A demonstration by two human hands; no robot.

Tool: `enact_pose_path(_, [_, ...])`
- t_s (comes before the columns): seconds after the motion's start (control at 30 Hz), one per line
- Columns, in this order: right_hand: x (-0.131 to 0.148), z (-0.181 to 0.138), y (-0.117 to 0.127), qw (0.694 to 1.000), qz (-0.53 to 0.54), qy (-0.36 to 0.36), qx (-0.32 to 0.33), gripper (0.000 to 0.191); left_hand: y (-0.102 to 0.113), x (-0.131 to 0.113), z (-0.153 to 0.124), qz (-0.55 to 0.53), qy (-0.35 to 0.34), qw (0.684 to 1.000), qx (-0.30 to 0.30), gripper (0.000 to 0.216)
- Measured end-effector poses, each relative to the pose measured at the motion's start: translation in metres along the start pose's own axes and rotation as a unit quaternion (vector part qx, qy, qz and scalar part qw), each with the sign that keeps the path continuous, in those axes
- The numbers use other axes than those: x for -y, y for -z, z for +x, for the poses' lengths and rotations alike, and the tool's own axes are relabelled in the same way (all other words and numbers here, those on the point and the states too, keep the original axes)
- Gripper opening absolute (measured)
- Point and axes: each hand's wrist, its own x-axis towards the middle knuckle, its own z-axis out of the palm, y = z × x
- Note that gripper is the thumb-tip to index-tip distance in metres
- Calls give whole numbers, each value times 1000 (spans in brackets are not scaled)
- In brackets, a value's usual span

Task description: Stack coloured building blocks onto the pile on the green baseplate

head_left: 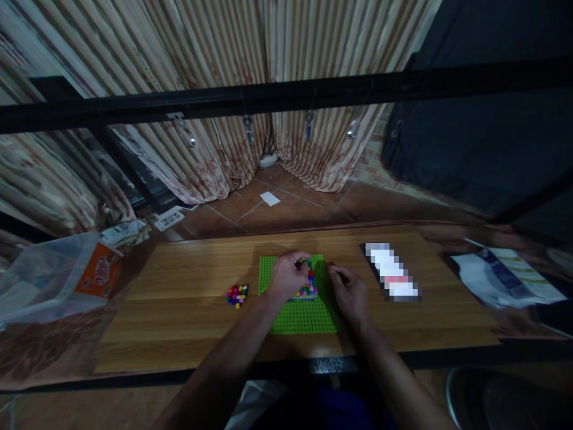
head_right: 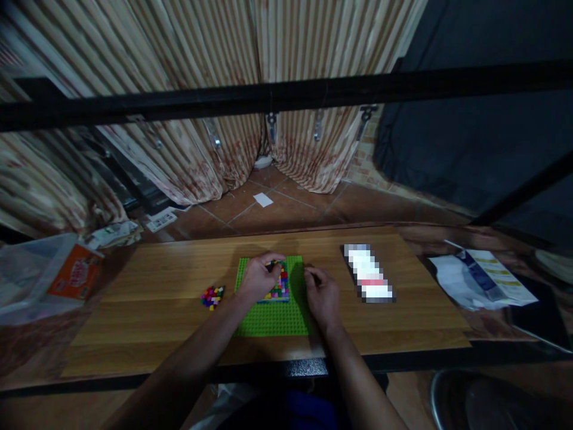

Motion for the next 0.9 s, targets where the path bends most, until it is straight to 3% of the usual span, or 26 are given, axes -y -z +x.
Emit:
enact_pose_path(0.13, [17, 10, -14, 994, 99, -54, 12, 37, 0, 2, 0, -3, -4, 1000, 0, 29])
enact_pose_path(0.4, [44, 20, -45, 983, 152, -92, 52, 39, -3, 7, 0, -30, -13, 999, -9, 42])
enact_pose_path(0.9, [43, 16, -59, 965, 223, -133, 47, 31, -1, 2, 1, 3, 17, 1000, 5, 55])
